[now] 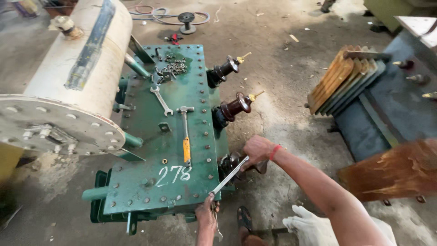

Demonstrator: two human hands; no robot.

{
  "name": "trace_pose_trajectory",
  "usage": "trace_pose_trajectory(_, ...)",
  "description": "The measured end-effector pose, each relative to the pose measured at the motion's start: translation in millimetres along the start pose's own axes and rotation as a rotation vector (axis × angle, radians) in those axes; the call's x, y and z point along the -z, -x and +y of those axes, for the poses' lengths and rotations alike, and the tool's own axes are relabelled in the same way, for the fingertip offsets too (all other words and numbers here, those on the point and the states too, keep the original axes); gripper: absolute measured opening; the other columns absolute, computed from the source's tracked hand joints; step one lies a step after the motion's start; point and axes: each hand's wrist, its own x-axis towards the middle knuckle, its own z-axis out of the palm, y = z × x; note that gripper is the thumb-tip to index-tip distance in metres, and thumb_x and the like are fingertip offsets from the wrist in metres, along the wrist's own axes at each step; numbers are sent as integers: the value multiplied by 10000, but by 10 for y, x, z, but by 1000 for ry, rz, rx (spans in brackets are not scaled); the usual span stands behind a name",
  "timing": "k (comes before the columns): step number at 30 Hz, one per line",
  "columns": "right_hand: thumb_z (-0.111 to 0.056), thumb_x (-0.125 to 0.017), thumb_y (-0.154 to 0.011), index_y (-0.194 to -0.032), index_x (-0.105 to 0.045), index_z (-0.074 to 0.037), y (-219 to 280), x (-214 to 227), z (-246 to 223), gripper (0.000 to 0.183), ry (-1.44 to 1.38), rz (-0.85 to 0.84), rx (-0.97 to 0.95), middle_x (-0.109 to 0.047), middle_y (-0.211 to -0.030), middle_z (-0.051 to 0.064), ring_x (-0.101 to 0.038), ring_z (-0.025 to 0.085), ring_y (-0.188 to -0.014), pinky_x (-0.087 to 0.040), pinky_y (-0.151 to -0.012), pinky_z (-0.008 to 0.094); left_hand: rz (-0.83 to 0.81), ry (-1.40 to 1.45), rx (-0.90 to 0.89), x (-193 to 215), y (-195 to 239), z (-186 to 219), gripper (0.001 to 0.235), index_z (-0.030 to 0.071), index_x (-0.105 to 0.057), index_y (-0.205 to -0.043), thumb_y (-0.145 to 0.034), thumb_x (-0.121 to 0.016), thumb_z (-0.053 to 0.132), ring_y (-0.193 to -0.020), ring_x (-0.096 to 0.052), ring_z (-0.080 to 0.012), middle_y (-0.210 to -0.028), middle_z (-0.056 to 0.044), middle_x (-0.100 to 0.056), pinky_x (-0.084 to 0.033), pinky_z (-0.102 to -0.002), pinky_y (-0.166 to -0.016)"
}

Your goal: The person uses two wrenches to tighten bolts on the top plate of a green electrical transformer. The person repeatedly repositions the wrenches and applies torque to secure the fasteners.

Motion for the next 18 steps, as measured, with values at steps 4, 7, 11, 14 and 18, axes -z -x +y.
trace_pose_trajectory(4,-858,-721,-582,-748,-775,-63,-459,-5,-80,814,30,-53,34,-696,-699,171,-700,385,-722,-544,-666,480,96,-81,-16,-34,66,-65,214,-40,-698,-835,-781,-849,103,-486,-581,-202,-672,-96,-622,-403,-307,-384)
trace_pose_trajectory(7,-907,-629,-664,-730,-772,-44,-218,-301,20,878,33,-124,-96,-706,-706,162,-724,352,-720,-556,-679,456,108,-89,-32,-100,49,42,214,-37,-701,-815,-783,-843,121,-467,-569,-194,-661,-96,-627,-395,-303,-379)
trace_pose_trajectory(11,-927,-646,-606,-819,-762,-53,458,-606,-210,907,-32,245,-165,-695,-690,201,-711,403,-660,-546,-549,491,28,-37,-5,-114,54,109,194,-9,-739,-850,-757,-829,136,-485,-560,-138,-704,-62,-689,-411,-284,-392)
trace_pose_trajectory(14,-908,-537,-703,-693,-770,-81,948,-691,-983,859,-170,77,-469,-679,-631,151,-700,345,-669,-545,-639,477,35,-65,58,-152,40,107,240,-11,-693,-822,-787,-850,168,-481,-575,-166,-673,-78,-645,-397,-284,-394)
trace_pose_trajectory(18,-620,-631,-840,-988,-693,-117,1268,-1406,-2668,527,-348,151,-877,-730,-690,172,-749,365,-674,-584,-623,496,8,30,35,-120,-15,98,212,-5,-734,-846,-758,-828,164,-485,-571,-144,-690,-58,-676,-388,-272,-400)
